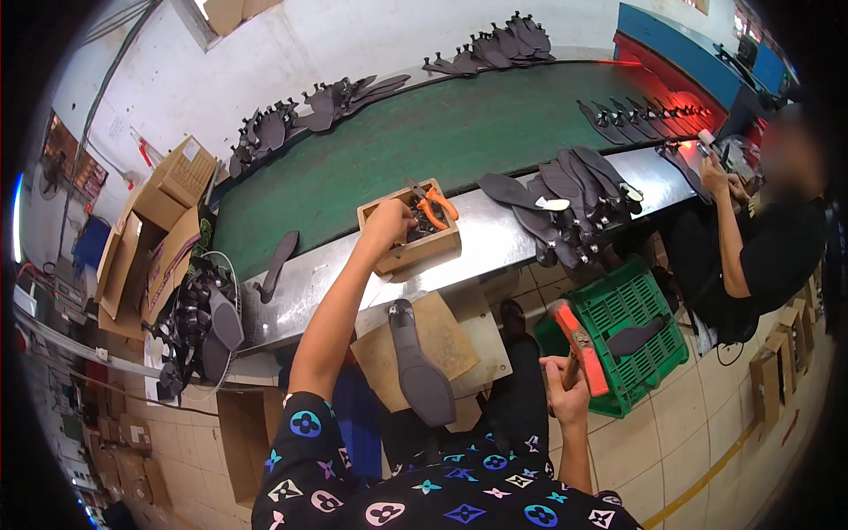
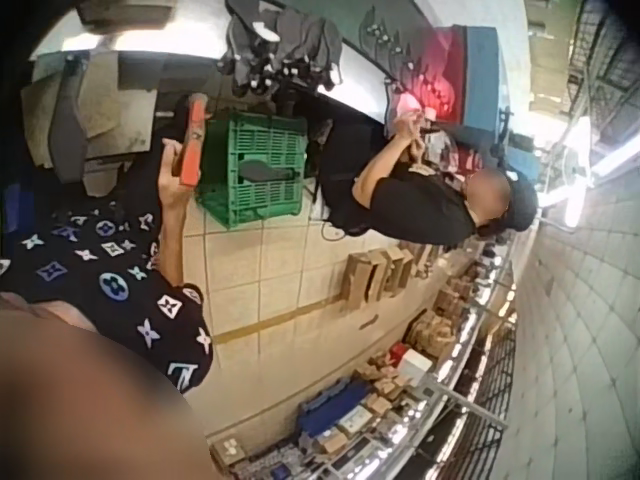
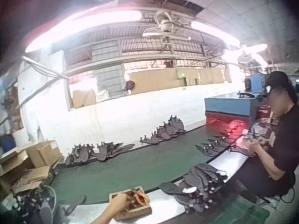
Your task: Hammering and assembling shoe sole components at a manufacturing workstation.
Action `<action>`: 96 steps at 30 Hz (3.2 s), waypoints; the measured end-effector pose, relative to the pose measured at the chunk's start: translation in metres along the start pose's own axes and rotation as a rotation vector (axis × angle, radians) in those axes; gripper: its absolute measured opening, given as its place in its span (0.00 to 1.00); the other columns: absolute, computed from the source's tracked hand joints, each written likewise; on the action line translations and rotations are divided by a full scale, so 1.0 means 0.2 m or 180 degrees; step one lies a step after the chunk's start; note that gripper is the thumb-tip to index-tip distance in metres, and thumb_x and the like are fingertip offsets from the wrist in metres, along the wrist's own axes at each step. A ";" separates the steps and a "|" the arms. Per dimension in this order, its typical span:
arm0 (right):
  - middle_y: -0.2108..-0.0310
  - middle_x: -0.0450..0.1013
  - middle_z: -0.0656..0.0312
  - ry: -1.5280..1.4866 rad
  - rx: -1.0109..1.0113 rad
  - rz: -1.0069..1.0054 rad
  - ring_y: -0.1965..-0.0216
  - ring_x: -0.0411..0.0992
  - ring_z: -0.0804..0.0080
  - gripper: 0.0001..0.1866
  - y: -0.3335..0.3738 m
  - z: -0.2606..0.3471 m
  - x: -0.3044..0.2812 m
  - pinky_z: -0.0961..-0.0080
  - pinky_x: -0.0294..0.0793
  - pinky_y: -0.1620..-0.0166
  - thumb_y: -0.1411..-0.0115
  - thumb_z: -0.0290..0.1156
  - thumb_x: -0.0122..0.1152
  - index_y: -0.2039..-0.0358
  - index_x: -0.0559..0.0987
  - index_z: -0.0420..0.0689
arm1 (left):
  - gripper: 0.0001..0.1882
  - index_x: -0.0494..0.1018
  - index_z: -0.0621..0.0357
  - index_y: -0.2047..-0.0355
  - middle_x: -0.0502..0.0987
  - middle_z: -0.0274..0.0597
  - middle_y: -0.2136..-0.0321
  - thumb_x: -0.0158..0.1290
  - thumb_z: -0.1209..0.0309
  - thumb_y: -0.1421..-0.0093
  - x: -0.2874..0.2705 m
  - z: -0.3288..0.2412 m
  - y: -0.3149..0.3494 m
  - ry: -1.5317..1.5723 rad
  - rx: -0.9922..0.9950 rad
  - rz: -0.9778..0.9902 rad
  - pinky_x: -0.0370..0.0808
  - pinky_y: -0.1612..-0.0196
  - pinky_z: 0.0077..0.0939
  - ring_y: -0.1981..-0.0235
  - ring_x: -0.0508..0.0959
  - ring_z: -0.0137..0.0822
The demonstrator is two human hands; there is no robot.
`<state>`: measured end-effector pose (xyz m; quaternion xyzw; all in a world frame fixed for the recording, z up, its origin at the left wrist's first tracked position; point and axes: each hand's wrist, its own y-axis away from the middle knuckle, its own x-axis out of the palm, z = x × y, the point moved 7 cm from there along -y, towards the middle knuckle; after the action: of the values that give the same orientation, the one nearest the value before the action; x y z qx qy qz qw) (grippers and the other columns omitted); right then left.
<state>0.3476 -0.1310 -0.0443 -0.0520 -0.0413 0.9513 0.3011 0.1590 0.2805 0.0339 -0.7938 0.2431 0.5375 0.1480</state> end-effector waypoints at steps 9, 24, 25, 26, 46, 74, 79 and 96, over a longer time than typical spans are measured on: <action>0.80 0.75 0.65 -0.1065 -0.0330 0.0649 0.89 0.59 0.89 0.17 -0.27 0.53 0.29 0.88 0.55 0.85 0.35 0.30 0.60 0.48 0.76 0.37 | 0.08 0.82 0.64 0.62 0.83 0.46 0.68 0.59 0.80 0.43 -0.40 -0.49 0.83 0.1641 0.0870 -0.2182 0.79 0.67 0.22 0.68 0.83 0.32; 0.73 0.78 0.66 -0.1303 -0.0053 0.1678 0.82 0.66 0.88 0.11 -0.04 0.92 0.69 0.89 0.59 0.81 0.38 0.27 0.64 0.56 0.81 0.38 | 0.18 0.81 0.62 0.58 0.79 0.45 0.63 0.63 0.86 0.51 -0.39 -0.61 1.55 0.2466 0.1079 -0.2214 0.80 0.64 0.24 0.68 0.81 0.36; 0.71 0.79 0.64 -0.1211 0.0002 0.1749 0.82 0.66 0.88 0.10 -0.03 0.90 0.69 0.89 0.60 0.81 0.38 0.28 0.65 0.57 0.81 0.38 | 0.19 0.81 0.58 0.56 0.77 0.41 0.67 0.64 0.83 0.51 -0.39 -0.62 1.53 0.2365 0.1248 -0.2126 0.78 0.67 0.24 0.70 0.79 0.34; 0.71 0.79 0.64 -0.1173 0.0013 0.1761 0.82 0.66 0.88 0.10 -0.02 0.89 0.69 0.89 0.60 0.81 0.38 0.28 0.65 0.57 0.81 0.38 | 0.19 0.81 0.58 0.56 0.77 0.41 0.67 0.64 0.83 0.51 -0.40 -0.61 1.53 0.2400 0.1229 -0.2140 0.78 0.67 0.24 0.70 0.79 0.34; 0.83 0.69 0.71 -0.0496 0.0365 0.1451 0.88 0.61 0.88 0.10 -0.22 0.62 0.82 0.86 0.54 0.85 0.40 0.26 0.65 0.59 0.80 0.37 | 0.23 0.75 0.61 0.54 0.76 0.47 0.64 0.67 0.71 0.51 -0.13 -0.24 1.37 0.1477 0.0038 -0.2209 0.74 0.59 0.36 0.64 0.77 0.47; 0.59 0.74 0.52 0.0782 -0.1713 0.2185 0.59 0.76 0.58 0.14 -0.32 0.60 1.08 0.72 0.74 0.57 0.51 0.18 0.63 0.61 0.78 0.35 | 0.16 0.82 0.56 0.61 0.83 0.43 0.64 0.65 0.70 0.52 0.14 0.03 1.16 0.2271 0.0138 -0.1325 0.71 0.51 0.32 0.61 0.80 0.41; 0.73 0.73 0.59 0.0825 -0.0946 0.2026 0.73 0.73 0.72 0.15 -0.24 0.69 1.01 0.77 0.72 0.67 0.40 0.22 0.59 0.52 0.76 0.37 | 0.16 0.82 0.60 0.60 0.82 0.44 0.69 0.65 0.73 0.51 0.16 0.07 1.13 0.3019 -0.0067 -0.0744 0.75 0.61 0.26 0.68 0.80 0.32; 0.62 0.76 0.47 0.1554 -0.1817 0.1528 0.64 0.76 0.59 0.20 0.03 0.85 0.80 0.68 0.75 0.62 0.37 0.26 0.58 0.45 0.71 0.34 | 0.66 0.27 0.62 0.30 0.78 0.30 0.48 0.67 0.54 0.49 0.16 0.01 1.21 0.1261 0.0116 -0.0841 0.36 0.33 0.58 0.34 0.63 0.42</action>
<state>0.1937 -0.0513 0.1113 -0.3641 -0.2167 0.9046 0.0462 0.0356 0.0716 0.0099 -0.9059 0.1711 0.3427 0.1808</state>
